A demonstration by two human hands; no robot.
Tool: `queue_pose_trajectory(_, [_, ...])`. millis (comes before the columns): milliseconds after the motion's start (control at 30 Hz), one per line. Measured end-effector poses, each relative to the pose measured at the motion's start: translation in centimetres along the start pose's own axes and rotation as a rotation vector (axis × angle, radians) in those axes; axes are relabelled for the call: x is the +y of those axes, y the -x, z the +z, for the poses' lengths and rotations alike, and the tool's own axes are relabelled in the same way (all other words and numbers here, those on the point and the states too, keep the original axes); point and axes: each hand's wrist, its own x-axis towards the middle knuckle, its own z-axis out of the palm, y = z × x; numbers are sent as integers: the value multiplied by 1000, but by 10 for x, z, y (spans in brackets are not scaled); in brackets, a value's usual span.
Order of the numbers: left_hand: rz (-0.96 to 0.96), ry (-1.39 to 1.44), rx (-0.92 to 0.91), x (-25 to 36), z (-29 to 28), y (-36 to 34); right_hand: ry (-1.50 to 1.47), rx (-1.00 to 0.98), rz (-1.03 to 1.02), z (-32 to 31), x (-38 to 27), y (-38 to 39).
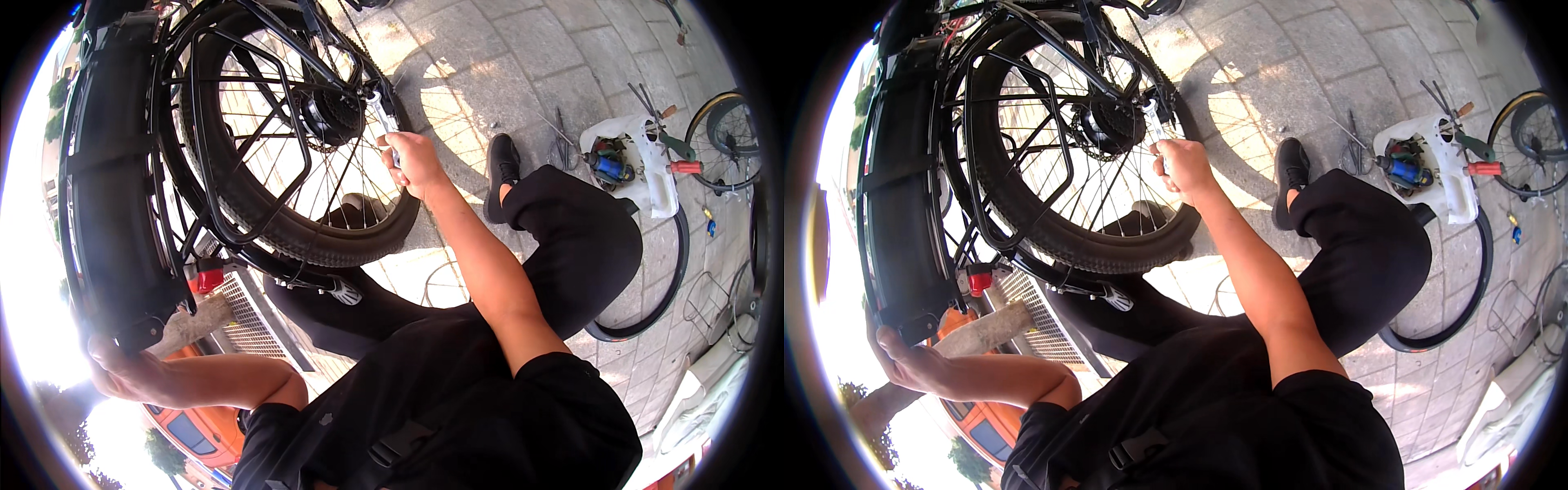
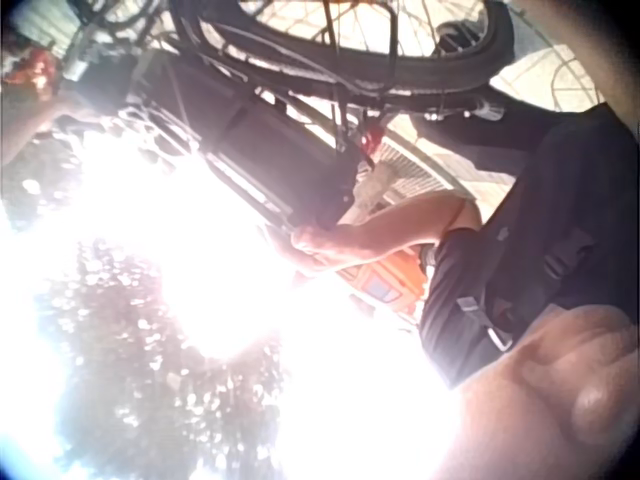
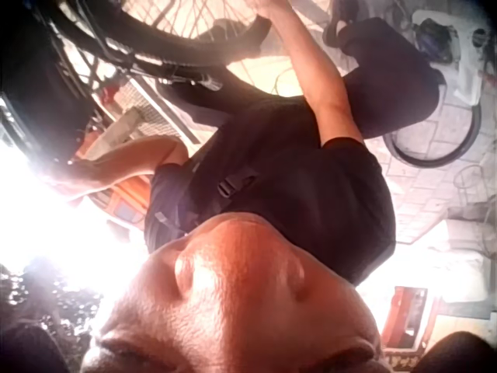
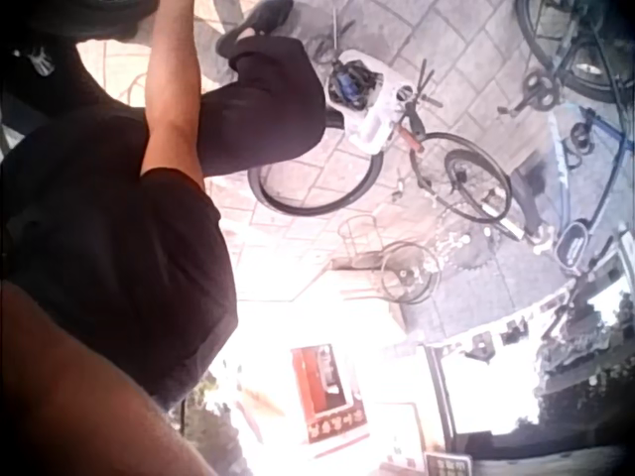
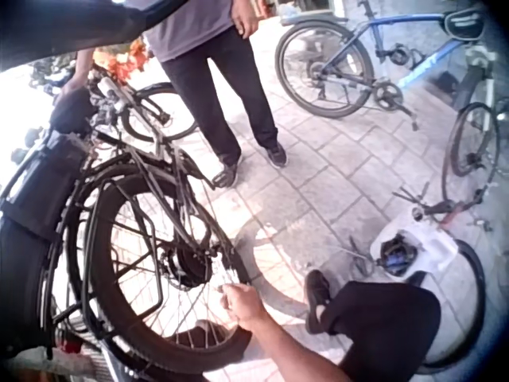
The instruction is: The person carries a bicycle tire out of a shop, places it on the ground, then uses a wrench to loosen and tighten the rear axle nuts of an electric bicycle. The person also adjusts the rear rack and checks the wheel alignment.
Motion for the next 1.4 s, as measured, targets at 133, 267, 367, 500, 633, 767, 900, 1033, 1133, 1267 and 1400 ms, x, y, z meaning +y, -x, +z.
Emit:
queue_pose_trajectory(133, [-18,-4,16,5,3,2,89,-90,41,-21,-24,-8])
queue_pose_trajectory(267, [-57,5,-1,-3,-4,-1,326,-137,38,-28,-56,-18])
queue_pose_trajectory(367, [-57,-23,-33,2,-2,-1,344,-88,-38,-26,-37,-23])
queue_pose_trajectory(500, [-22,-77,-77,7,-3,-3,433,54,-172,-5,4,-19])
queue_pose_trajectory(633, [-101,-44,-31,16,3,5,640,88,-359,-13,-2,-3])
queue_pose_trajectory(767, [-97,-20,-37,16,4,8,510,37,-562,-25,18,13])
queue_pose_trajectory(900, [-73,22,-47,25,12,8,208,-38,-308,-43,-6,-14])
queue_pose_trajectory(1033, [-67,-11,-60,15,3,3,410,-61,-389,-31,-71,-49])
queue_pose_trajectory(1133, [-80,88,-87,8,-2,3,850,-88,-257,-25,-104,-90])
queue_pose_trajectory(1267, [-52,105,-32,17,12,9,849,21,8,-1,-121,-118])
queue_pose_trajectory(1400, [-19,-29,2,21,16,11,851,-30,99,3,-114,-139])
